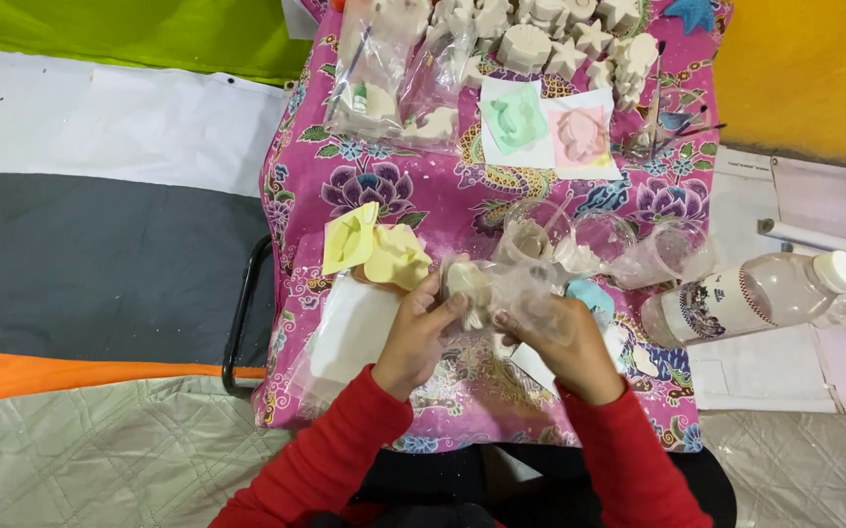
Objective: The person smooths the surface of a small white clay figure using a metal tool, then places it into a clear plastic bag. They repeat this process with another clay figure, smoothing and bagging each one individually.
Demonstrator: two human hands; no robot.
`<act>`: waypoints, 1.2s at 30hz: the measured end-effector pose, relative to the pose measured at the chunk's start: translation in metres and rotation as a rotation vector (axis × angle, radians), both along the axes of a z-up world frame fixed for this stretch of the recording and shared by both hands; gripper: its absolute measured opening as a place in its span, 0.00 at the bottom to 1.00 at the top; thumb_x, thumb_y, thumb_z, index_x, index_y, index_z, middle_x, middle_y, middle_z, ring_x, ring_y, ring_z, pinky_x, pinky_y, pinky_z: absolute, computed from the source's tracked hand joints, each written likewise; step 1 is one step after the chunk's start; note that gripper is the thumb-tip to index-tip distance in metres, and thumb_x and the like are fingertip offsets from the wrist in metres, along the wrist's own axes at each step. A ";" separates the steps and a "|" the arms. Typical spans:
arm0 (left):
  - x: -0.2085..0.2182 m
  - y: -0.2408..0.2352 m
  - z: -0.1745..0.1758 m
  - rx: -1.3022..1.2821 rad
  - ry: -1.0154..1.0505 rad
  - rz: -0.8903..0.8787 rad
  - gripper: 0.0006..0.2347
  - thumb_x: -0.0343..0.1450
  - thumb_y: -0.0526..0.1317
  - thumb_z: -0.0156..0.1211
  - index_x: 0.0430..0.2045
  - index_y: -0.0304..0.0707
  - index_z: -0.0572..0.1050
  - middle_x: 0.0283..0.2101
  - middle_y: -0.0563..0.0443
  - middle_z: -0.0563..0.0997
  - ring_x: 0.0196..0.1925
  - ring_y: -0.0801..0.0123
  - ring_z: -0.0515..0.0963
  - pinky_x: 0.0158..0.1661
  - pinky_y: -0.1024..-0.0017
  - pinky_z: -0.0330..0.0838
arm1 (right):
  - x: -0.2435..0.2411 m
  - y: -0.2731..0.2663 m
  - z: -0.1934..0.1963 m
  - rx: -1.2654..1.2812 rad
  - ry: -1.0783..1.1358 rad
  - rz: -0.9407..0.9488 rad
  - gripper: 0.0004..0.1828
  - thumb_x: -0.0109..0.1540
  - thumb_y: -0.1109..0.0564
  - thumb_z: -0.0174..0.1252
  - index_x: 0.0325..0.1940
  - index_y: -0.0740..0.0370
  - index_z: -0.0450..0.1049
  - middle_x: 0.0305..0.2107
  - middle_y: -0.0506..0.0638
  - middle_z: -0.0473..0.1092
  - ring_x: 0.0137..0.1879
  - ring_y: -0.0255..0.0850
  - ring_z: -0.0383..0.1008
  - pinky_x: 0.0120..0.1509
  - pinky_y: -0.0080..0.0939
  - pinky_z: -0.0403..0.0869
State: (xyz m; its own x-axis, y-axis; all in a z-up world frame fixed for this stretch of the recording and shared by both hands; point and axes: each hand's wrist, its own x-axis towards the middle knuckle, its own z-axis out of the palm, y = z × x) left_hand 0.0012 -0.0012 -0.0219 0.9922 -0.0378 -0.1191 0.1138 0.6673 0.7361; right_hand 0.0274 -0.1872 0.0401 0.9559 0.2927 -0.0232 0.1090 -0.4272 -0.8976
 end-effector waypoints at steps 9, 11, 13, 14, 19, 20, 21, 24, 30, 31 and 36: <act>0.000 0.008 0.011 0.034 -0.121 0.002 0.28 0.71 0.35 0.61 0.69 0.32 0.61 0.54 0.40 0.74 0.52 0.65 0.74 0.52 0.66 0.76 | 0.020 0.008 0.026 -0.119 0.055 0.035 0.19 0.49 0.50 0.75 0.35 0.64 0.82 0.28 0.61 0.79 0.34 0.52 0.81 0.43 0.51 0.77; 0.001 0.009 0.005 -0.062 -0.092 0.008 0.30 0.71 0.34 0.60 0.70 0.32 0.58 0.53 0.39 0.74 0.52 0.64 0.75 0.52 0.67 0.77 | 0.009 0.023 0.043 0.076 0.068 -0.010 0.20 0.47 0.57 0.76 0.39 0.66 0.81 0.29 0.58 0.78 0.35 0.47 0.79 0.45 0.49 0.78; 0.002 0.009 -0.004 -0.158 -0.059 0.014 0.32 0.70 0.34 0.60 0.71 0.32 0.55 0.53 0.39 0.74 0.53 0.64 0.76 0.51 0.67 0.78 | 0.004 0.027 0.046 0.272 0.084 -0.056 0.23 0.46 0.63 0.77 0.44 0.68 0.79 0.30 0.55 0.78 0.36 0.42 0.77 0.46 0.47 0.80; 0.002 0.008 -0.008 -0.224 -0.026 0.016 0.31 0.69 0.33 0.62 0.70 0.31 0.57 0.52 0.38 0.75 0.51 0.62 0.77 0.50 0.65 0.78 | 0.006 0.024 0.040 0.314 0.064 -0.107 0.18 0.50 0.63 0.74 0.42 0.67 0.79 0.27 0.55 0.77 0.33 0.42 0.78 0.41 0.45 0.80; 0.004 0.008 -0.003 -0.179 0.044 0.059 0.33 0.64 0.31 0.70 0.65 0.31 0.60 0.46 0.46 0.76 0.47 0.65 0.79 0.45 0.67 0.79 | 0.013 0.012 0.026 0.399 -0.159 -0.215 0.08 0.58 0.62 0.70 0.35 0.67 0.77 0.17 0.52 0.70 0.24 0.37 0.70 0.31 0.35 0.73; 0.007 0.008 -0.010 -0.125 0.037 0.099 0.32 0.62 0.33 0.74 0.61 0.31 0.63 0.44 0.46 0.76 0.46 0.66 0.79 0.43 0.68 0.80 | 0.014 0.011 0.029 0.364 -0.230 -0.222 0.06 0.61 0.63 0.67 0.34 0.68 0.76 0.17 0.53 0.70 0.23 0.37 0.69 0.31 0.35 0.72; 0.011 0.009 -0.016 -0.070 0.028 0.140 0.32 0.60 0.35 0.77 0.57 0.30 0.66 0.43 0.47 0.77 0.45 0.67 0.79 0.41 0.70 0.80 | 0.016 0.011 0.031 0.329 -0.303 -0.226 0.06 0.63 0.63 0.65 0.34 0.68 0.76 0.17 0.54 0.69 0.23 0.38 0.69 0.31 0.35 0.72; 0.008 0.009 -0.005 0.154 0.019 0.248 0.32 0.52 0.34 0.83 0.50 0.30 0.72 0.39 0.49 0.78 0.43 0.71 0.77 0.41 0.72 0.79 | 0.016 0.007 0.045 0.208 -0.369 -0.220 0.13 0.64 0.64 0.64 0.51 0.72 0.74 0.26 0.60 0.73 0.28 0.42 0.74 0.35 0.42 0.77; 0.012 0.008 -0.007 -0.052 0.173 0.259 0.27 0.54 0.27 0.79 0.45 0.35 0.71 0.32 0.50 0.80 0.30 0.69 0.82 0.27 0.72 0.82 | 0.017 0.025 0.093 -0.281 -0.358 -0.048 0.52 0.50 0.65 0.74 0.75 0.67 0.56 0.43 0.78 0.72 0.43 0.74 0.76 0.42 0.70 0.78; 0.012 0.006 -0.005 -0.052 0.172 0.259 0.27 0.54 0.27 0.79 0.45 0.35 0.71 0.32 0.50 0.80 0.30 0.69 0.82 0.27 0.72 0.82 | 0.016 0.025 0.087 -0.281 -0.360 -0.049 0.52 0.50 0.65 0.74 0.75 0.67 0.56 0.43 0.78 0.72 0.43 0.74 0.76 0.42 0.70 0.78; 0.012 0.000 -0.008 -0.191 0.208 0.316 0.21 0.57 0.26 0.77 0.41 0.35 0.74 0.32 0.54 0.78 0.34 0.73 0.80 0.33 0.72 0.80 | 0.016 0.025 0.025 -0.041 -0.018 -0.255 0.36 0.47 0.50 0.79 0.49 0.71 0.70 0.31 0.65 0.76 0.36 0.55 0.78 0.40 0.52 0.78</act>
